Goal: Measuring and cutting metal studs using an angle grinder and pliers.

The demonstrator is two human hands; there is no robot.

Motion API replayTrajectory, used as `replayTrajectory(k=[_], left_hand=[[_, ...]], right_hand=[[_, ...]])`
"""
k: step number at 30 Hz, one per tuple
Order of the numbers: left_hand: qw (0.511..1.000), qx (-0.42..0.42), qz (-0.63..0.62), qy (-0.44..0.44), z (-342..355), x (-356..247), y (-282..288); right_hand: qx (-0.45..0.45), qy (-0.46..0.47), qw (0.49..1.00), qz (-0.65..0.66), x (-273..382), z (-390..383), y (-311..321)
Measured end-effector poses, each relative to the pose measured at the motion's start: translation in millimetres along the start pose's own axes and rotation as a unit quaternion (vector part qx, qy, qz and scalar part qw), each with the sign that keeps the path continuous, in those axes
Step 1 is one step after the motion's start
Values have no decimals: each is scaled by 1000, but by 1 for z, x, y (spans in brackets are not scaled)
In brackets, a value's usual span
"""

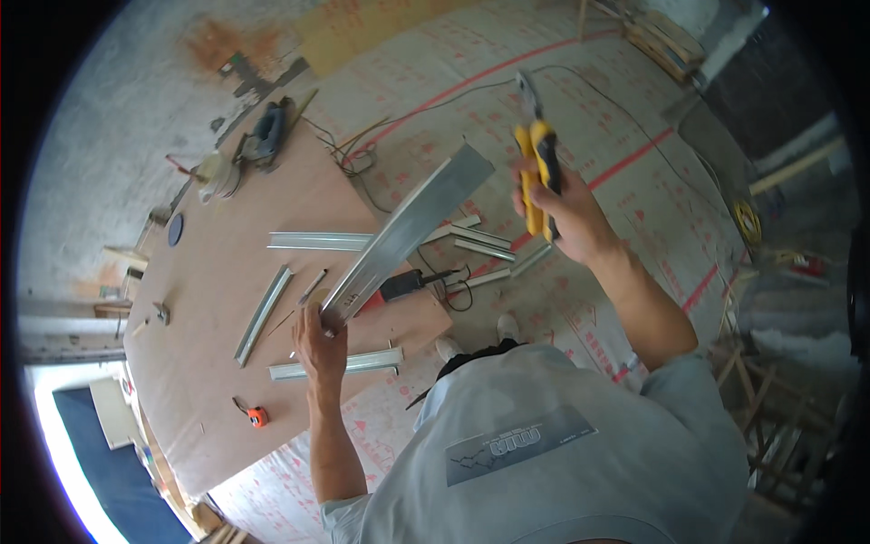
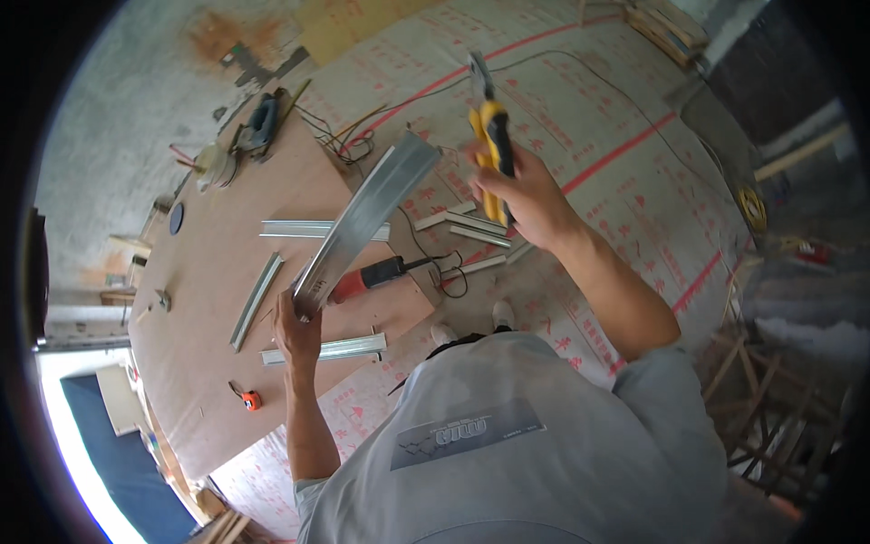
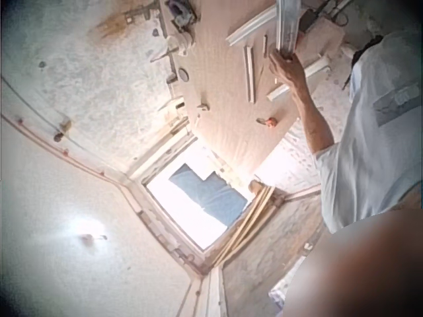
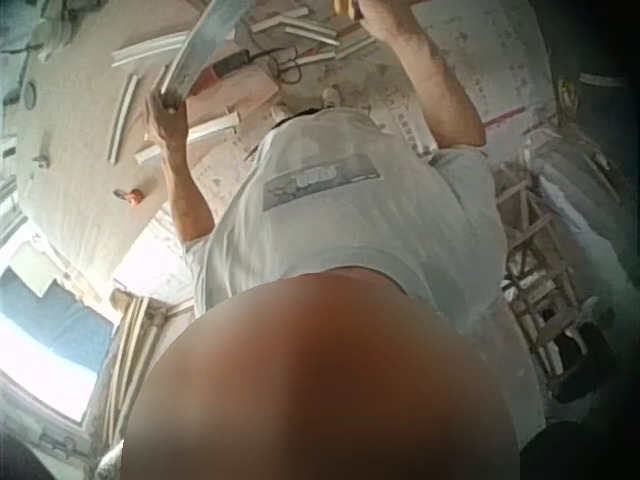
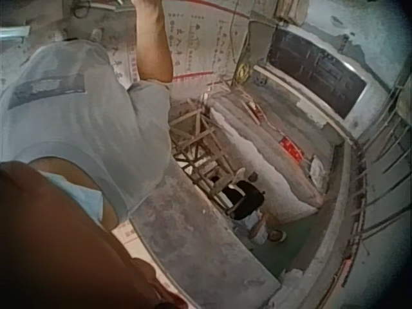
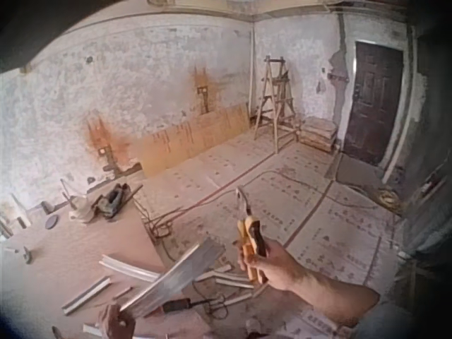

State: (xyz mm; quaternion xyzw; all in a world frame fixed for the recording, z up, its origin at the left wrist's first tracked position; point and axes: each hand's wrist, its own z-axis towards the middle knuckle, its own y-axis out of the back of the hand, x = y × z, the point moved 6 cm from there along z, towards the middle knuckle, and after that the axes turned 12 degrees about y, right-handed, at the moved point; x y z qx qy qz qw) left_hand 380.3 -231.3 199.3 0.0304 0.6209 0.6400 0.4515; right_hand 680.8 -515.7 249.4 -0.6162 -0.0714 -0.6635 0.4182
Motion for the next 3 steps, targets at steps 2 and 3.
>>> replayTrajectory(k=[2,3], left_hand=[[992,-5,72,-98,8,-19,4],[992,-2,72,-103,10,-22,2]], right_hand=[[12,-12,999,-34,-2,13,0],[43,-25,997,-64,-4,16,0]])
